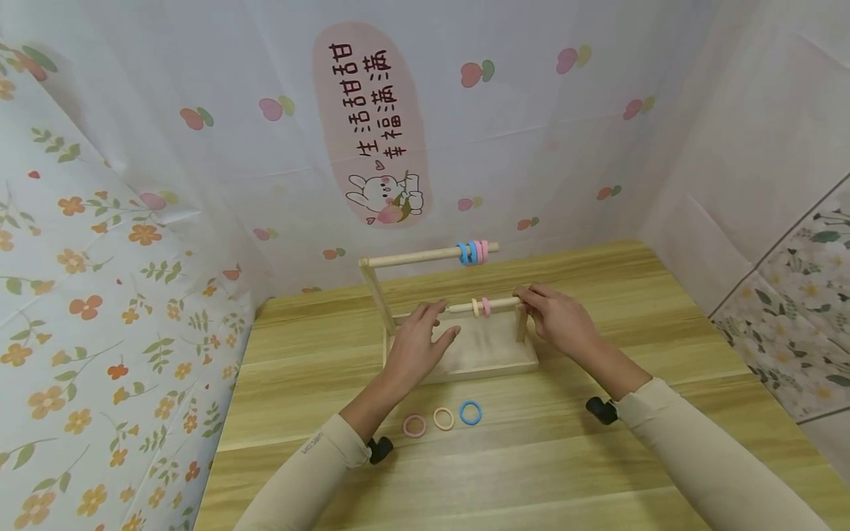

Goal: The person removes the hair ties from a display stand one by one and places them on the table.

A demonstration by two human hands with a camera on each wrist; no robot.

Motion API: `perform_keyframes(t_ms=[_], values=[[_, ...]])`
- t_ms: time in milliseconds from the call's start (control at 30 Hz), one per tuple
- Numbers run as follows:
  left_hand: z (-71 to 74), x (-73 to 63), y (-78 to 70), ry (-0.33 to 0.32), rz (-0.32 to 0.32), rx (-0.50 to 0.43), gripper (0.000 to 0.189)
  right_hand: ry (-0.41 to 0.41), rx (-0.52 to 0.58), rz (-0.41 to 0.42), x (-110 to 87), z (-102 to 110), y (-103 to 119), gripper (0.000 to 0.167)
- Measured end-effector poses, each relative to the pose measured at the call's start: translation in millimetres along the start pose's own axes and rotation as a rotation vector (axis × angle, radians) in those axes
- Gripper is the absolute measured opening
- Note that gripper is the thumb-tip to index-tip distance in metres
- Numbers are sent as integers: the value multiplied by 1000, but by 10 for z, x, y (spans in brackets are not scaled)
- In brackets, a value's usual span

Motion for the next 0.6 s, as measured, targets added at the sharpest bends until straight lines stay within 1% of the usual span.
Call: perform_keyframes(t_ms=[233, 600], values=[[-53, 59, -32, 3, -18, -14, 57, -10, -14, 4, -8, 9, -13, 19], [-119, 137, -74, 22, -42, -8, 56, 25, -7, -18, 2, 1, -4, 20]])
Point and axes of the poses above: each hand's wrist, its own x-axis towards the middle knuckle, its own z-axis out of the back of the hand, y = z × x, the point moved 5 cm from there along x, towards the middle knuckle, and after that the axes turned 3 degrees about -x, right-handed, at the moved point
